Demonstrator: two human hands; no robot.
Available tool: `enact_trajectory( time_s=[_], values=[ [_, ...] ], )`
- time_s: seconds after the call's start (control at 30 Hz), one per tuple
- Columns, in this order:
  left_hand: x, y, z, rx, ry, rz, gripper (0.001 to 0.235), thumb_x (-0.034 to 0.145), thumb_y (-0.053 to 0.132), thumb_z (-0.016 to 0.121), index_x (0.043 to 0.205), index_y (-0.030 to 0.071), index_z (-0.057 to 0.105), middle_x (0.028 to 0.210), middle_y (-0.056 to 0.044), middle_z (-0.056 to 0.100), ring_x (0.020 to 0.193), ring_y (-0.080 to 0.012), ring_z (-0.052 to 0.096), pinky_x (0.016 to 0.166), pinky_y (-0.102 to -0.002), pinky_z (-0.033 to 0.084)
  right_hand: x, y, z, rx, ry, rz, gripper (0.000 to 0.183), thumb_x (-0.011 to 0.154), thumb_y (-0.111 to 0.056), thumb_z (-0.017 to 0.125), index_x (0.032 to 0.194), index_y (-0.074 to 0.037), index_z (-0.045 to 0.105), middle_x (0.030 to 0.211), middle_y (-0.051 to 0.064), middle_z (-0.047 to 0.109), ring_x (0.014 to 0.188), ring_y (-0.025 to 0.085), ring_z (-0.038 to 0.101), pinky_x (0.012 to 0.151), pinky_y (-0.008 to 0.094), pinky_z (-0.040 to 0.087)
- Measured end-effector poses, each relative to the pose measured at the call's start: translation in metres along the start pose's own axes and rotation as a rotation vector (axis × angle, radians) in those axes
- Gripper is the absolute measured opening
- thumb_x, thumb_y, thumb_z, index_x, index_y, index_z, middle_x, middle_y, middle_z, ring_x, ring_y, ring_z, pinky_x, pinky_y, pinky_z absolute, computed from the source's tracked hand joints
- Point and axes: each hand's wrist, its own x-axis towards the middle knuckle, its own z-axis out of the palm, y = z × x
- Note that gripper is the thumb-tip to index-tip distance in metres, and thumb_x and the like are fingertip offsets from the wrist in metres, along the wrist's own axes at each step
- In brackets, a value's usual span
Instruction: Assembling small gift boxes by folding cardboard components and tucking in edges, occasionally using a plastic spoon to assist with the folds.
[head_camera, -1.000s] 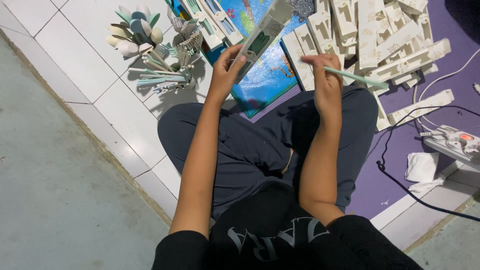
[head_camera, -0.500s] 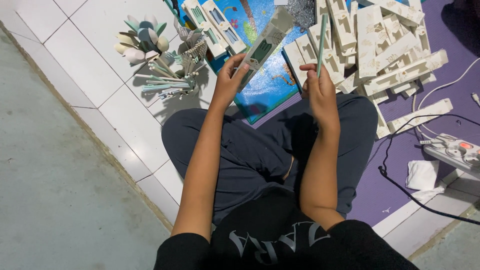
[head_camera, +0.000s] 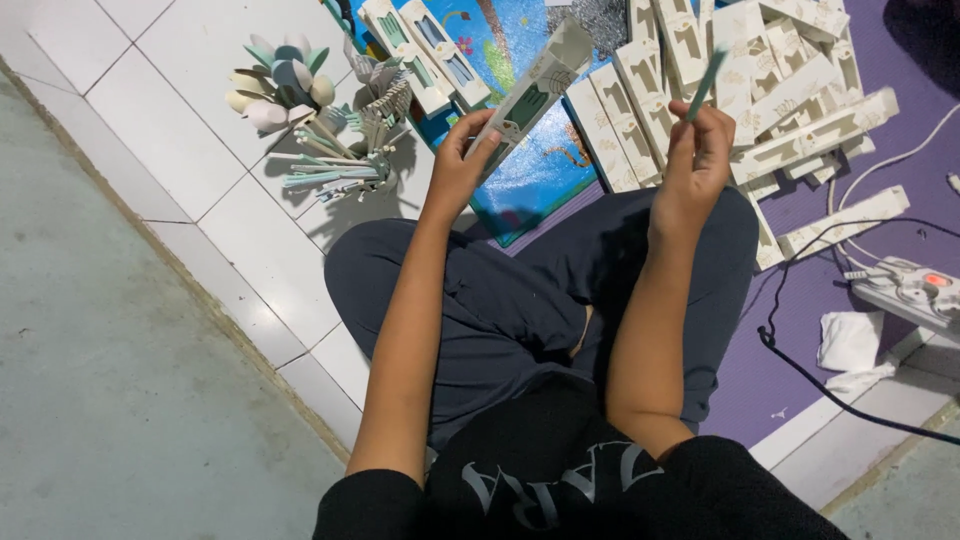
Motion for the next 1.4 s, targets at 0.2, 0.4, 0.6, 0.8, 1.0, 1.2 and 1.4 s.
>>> enact_trajectory(
  time_s=[0.2,0.4,0.6,0.8,1.0,1.2,1.4],
  values=[
    [-0.004,0.01,0.002,0.017,-0.02,-0.013,0.035,0.097,0.023,0.063,0.13,0.009,0.064,0.121,-0.008,0.072,0.111,-0.0197,0.067,0.095,-0.034,0.053,-0.001,-0.006,-0.008,0.038,0.081,0.127,0.025,0.106,-0.019,0.059,0.127,-0.006,0.064,0.124,0.01,0.069,0.116,0.019,0.065,0.105,0.035,0.051],
    [-0.003,0.006,0.001,0.028,-0.016,-0.036,0.037,0.096,0.025,0.063,0.13,0.009,0.064,0.122,-0.009,0.072,0.112,-0.02,0.068,0.094,-0.033,0.054,0.002,-0.016,-0.009,0.093,0.105,0.186,0.024,0.103,-0.015,0.066,0.124,-0.005,0.064,0.109,0.007,0.069,0.095,0.015,0.066,0.086,0.028,0.053],
    [-0.002,0.009,0.002,0.024,-0.026,-0.049,0.036,0.096,0.024,0.063,0.129,0.01,0.064,0.12,-0.009,0.072,0.11,-0.0195,0.068,0.092,-0.032,0.054,0.004,-0.014,-0.01,0.096,0.098,0.189,0.026,0.103,-0.017,0.068,0.124,-0.003,0.062,0.096,0.007,0.067,0.087,0.017,0.068,0.082,0.029,0.055],
    [-0.001,0.002,0.001,0.029,-0.033,-0.024,0.035,0.097,0.024,0.063,0.129,0.01,0.064,0.121,-0.009,0.071,0.111,-0.0196,0.067,0.093,-0.033,0.054,0.003,-0.011,-0.011,0.146,0.131,0.15,0.026,0.104,-0.013,0.07,0.125,-0.002,0.06,0.101,0.009,0.066,0.087,0.018,0.069,0.081,0.029,0.058],
    [-0.002,0.006,0.003,0.015,-0.089,0.01,0.035,0.097,0.025,0.064,0.129,0.01,0.065,0.124,-0.009,0.072,0.116,-0.0222,0.068,0.1,-0.037,0.052,0.001,-0.003,-0.014,0.231,0.171,0.153,0.032,0.105,-0.017,0.071,0.127,-0.004,0.052,0.111,0.014,0.067,0.095,0.022,0.073,0.083,0.031,0.06],
    [-0.004,0.004,0.005,0.023,-0.159,0.014,0.035,0.096,0.024,0.067,0.128,0.011,0.067,0.12,-0.01,0.072,0.11,-0.0211,0.069,0.098,-0.035,0.054,0.0,0.005,-0.016,0.267,0.191,0.172,0.034,0.104,-0.017,0.073,0.127,-0.006,0.051,0.112,0.014,0.066,0.095,0.022,0.073,0.083,0.032,0.06],
    [-0.007,0.012,0.007,0.052,-0.214,-0.066,0.034,0.094,0.024,0.068,0.128,0.016,0.068,0.125,-0.007,0.072,0.114,-0.0227,0.07,0.101,-0.036,0.054,0.0,0.007,-0.016,0.243,0.217,0.204,0.035,0.102,-0.024,0.072,0.125,-0.006,0.053,0.106,0.012,0.068,0.091,0.021,0.075,0.079,0.03,0.062]
  ],
)
